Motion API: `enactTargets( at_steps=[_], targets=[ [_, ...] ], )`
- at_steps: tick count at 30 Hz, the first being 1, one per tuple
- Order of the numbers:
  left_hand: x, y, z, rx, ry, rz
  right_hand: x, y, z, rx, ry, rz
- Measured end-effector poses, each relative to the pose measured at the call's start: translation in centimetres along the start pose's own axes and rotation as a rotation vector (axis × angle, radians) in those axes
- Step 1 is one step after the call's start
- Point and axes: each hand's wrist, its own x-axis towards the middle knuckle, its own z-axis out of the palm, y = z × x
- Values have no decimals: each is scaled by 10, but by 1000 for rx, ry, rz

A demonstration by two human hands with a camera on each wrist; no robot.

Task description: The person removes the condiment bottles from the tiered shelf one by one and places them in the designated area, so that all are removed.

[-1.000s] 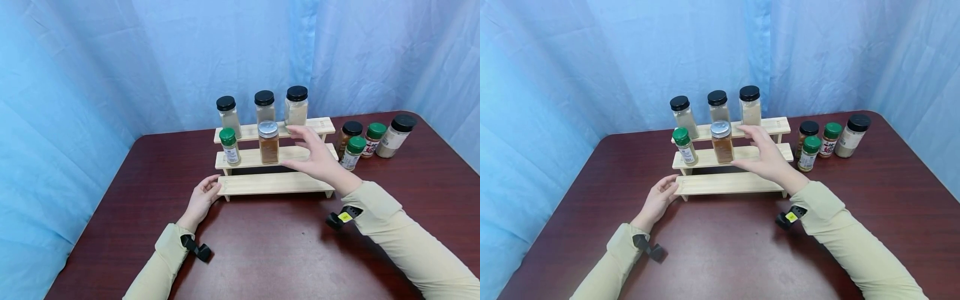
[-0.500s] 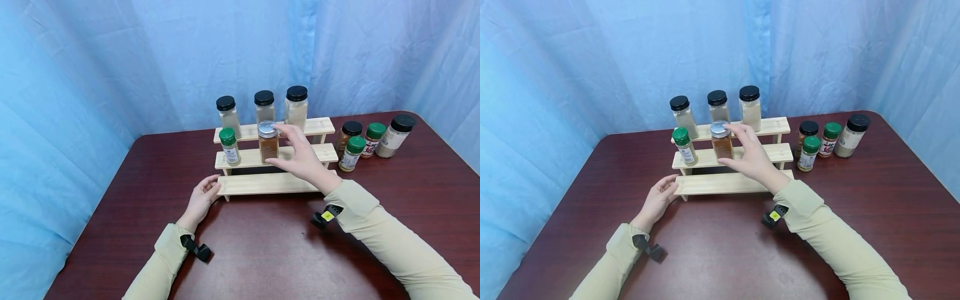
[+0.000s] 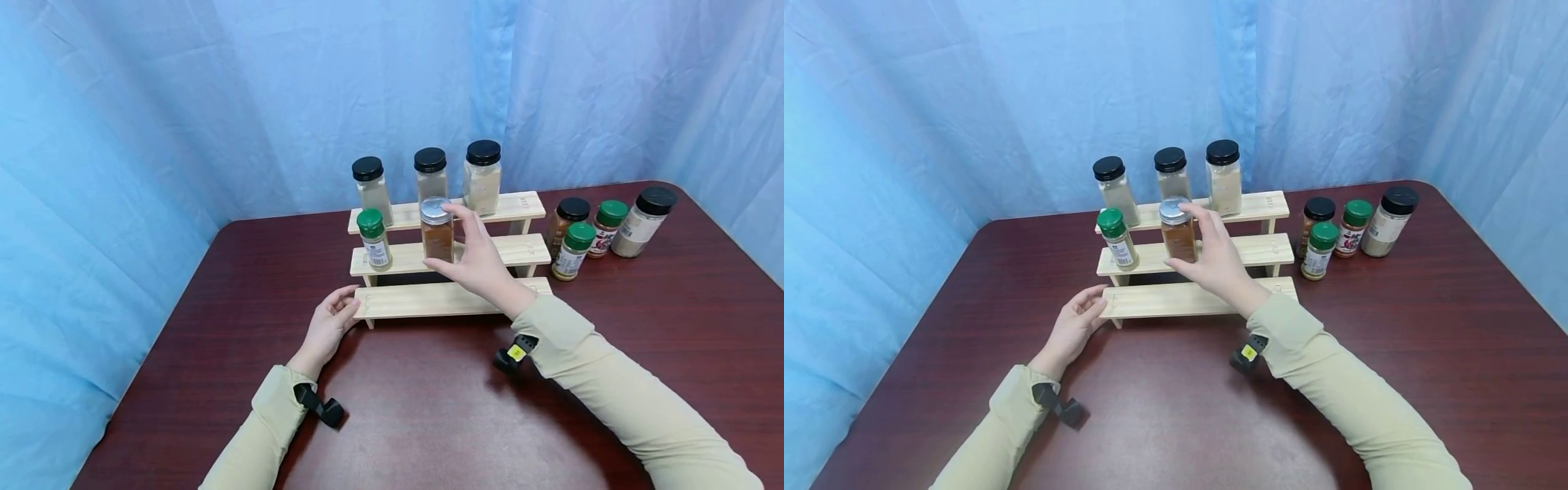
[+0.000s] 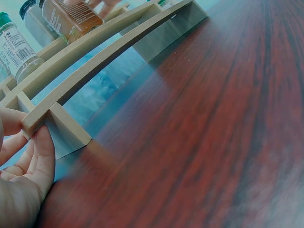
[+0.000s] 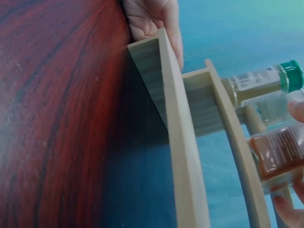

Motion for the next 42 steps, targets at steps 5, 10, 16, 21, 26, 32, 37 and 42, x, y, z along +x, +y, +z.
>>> enactTargets(
  at_steps=[5, 10, 16, 21, 26, 32, 37, 42],
  targets=[
    [1, 0, 0, 0, -2, -7, 0, -3, 7, 8, 45, 35],
    [1, 0, -1, -3, -3, -7, 0, -4, 12, -11, 103, 25],
    [0, 0, -1, 6, -13, 9, 1, -5, 16, -61, 147, -7],
    [0, 0, -1, 5, -3, 14, 1, -6, 18, -68, 160, -19],
    [0, 0, -1, 9, -8, 17, 0, -6, 18, -59, 162, -19],
    [0, 1, -1, 5, -8, 19, 1, -4, 18, -36, 158, -29],
    [0, 2, 0, -8, -5, 15, 1, -3, 18, -16, 167, -42],
    [-1, 1, 0, -3, -1, -8, -6, -4, 16, 21, 169, -33]
  ],
)
